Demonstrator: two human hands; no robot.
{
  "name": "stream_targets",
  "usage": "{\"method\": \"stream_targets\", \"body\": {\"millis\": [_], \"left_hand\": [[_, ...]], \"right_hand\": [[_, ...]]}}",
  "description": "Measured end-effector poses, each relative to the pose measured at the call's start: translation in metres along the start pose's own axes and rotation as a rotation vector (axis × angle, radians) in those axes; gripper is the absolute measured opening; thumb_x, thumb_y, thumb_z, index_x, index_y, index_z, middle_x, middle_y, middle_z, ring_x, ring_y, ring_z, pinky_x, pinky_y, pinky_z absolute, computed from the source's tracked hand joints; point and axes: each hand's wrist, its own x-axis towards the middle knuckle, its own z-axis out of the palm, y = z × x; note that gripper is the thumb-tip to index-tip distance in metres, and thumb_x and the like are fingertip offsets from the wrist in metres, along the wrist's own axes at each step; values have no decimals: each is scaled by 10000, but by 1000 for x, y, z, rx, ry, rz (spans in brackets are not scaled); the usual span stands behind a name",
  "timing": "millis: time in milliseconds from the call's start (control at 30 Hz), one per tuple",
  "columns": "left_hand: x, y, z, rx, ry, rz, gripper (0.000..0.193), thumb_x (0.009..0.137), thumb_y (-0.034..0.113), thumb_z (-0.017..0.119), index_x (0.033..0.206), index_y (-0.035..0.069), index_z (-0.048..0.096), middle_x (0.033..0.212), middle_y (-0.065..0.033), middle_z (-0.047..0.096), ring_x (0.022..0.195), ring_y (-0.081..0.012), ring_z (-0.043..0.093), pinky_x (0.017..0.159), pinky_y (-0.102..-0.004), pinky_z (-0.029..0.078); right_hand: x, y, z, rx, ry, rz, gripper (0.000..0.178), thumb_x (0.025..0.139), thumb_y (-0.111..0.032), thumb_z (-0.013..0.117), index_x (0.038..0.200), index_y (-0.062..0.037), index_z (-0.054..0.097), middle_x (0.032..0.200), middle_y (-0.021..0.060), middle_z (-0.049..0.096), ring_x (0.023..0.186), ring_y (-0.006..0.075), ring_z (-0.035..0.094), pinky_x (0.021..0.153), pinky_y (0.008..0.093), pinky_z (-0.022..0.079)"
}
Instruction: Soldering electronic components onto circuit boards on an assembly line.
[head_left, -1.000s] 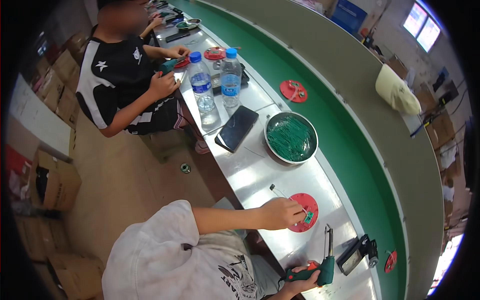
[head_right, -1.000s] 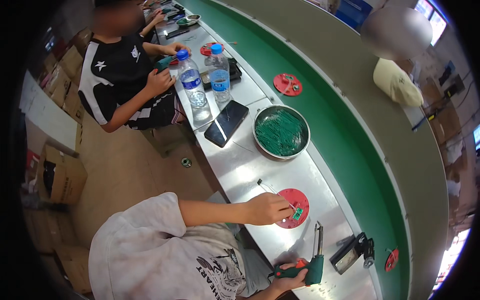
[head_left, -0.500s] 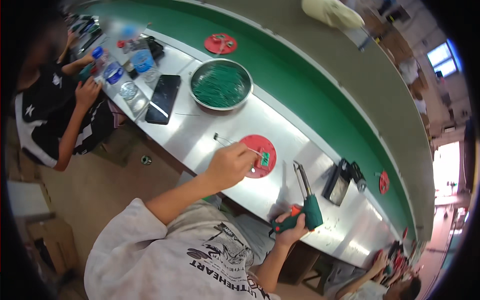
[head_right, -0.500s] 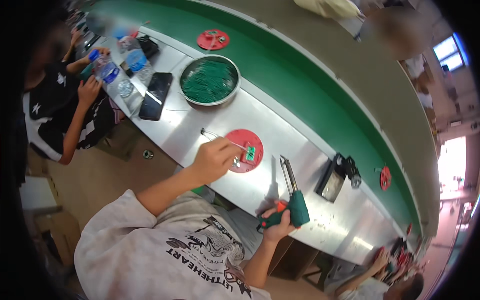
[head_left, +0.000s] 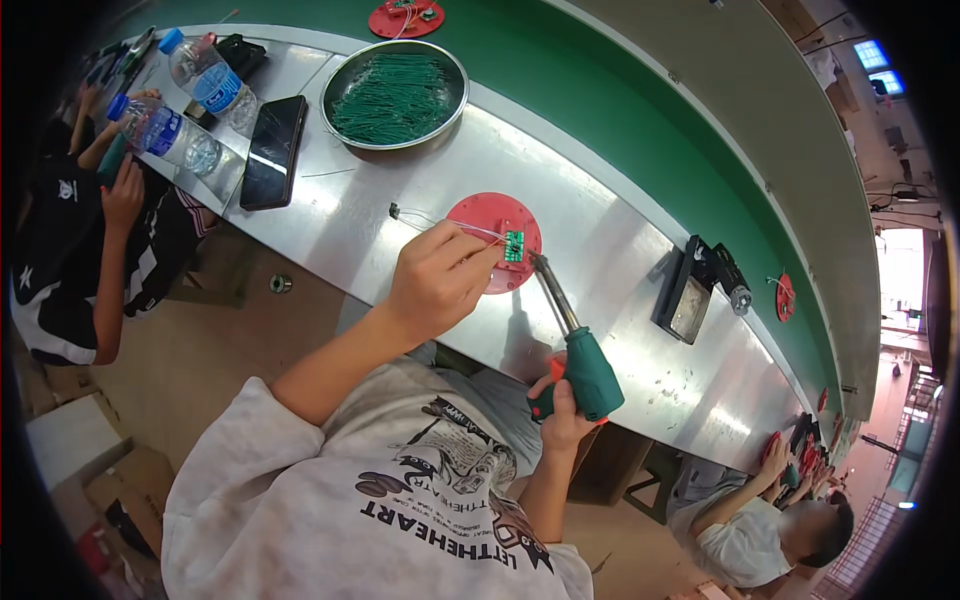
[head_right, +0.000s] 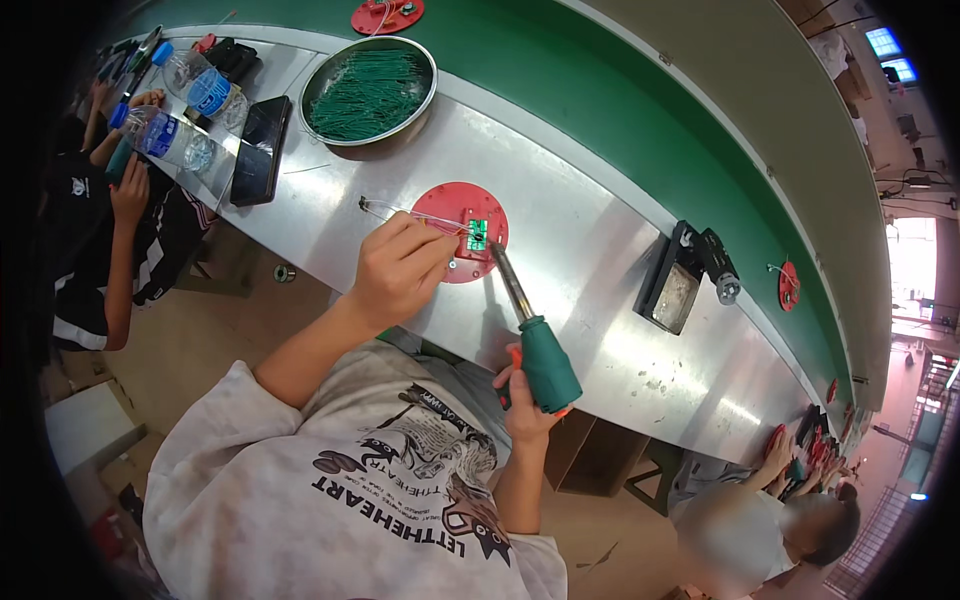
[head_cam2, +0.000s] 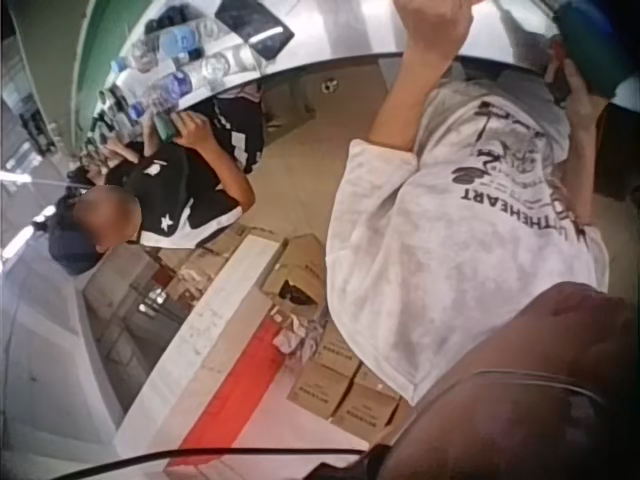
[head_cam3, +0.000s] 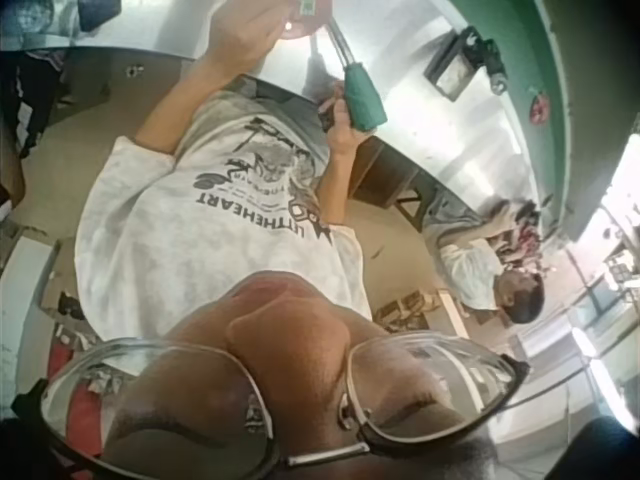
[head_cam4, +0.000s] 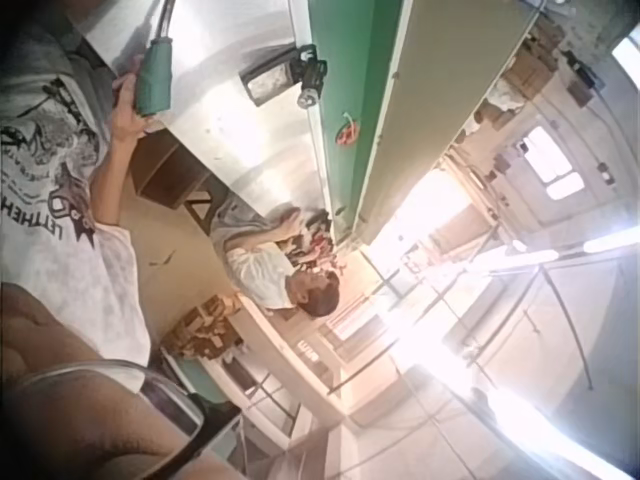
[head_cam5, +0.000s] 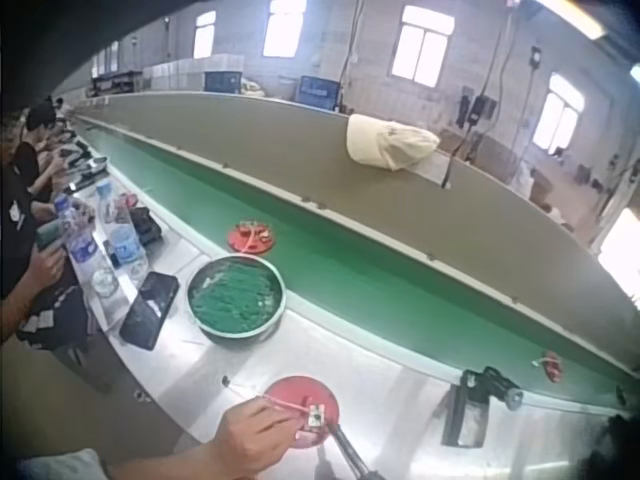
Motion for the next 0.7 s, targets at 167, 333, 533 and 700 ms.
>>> {"method": "stream_targets", "body": {"millis": [167, 333, 533, 700], "left_hand": [[-7, -7, 14, 10, -12, -30, 196, 723, -2, 740, 916, 26, 745, 812, -43, 647, 720, -223, 600, 576, -334, 513], [-8, -8, 15, 44, -3, -7, 153, 750, 22, 732, 903, 23, 740, 790, -43, 642, 707, -215, 595, 564, -334, 507], [-9, -9, 17, 68, -19, -6, 138, 743, 32, 724, 880, 20, 730, 774, -44, 632, 706, -212, 595, 548, -332, 498], [-12, -11, 19, 75, -4, 11, 159, 719, 29, 713, 877, 21, 729, 769, -43, 633, 692, -212, 593, 541, -332, 496]], "right_hand": [[-5, 5, 1, -150, -146, -15, 393, 952, -52, 585, 1321, 80, 560, 1126, 202, 672, 661, 212, 658, 553, 312, 542], [-3, 0, 8, -150, -147, 11, 351, 956, -55, 591, 1281, 78, 580, 1098, 186, 674, 638, 198, 654, 546, 308, 538], [-5, 2, 8, -149, -81, 49, 320, 958, -70, 598, 1246, 69, 594, 1003, 146, 666, 593, 195, 643, 527, 301, 524], [0, 2, 8, -80, -4, 102, 365, 959, -131, 594, 1255, 81, 573, 970, 163, 662, 552, 220, 635, 490, 317, 520]]}}
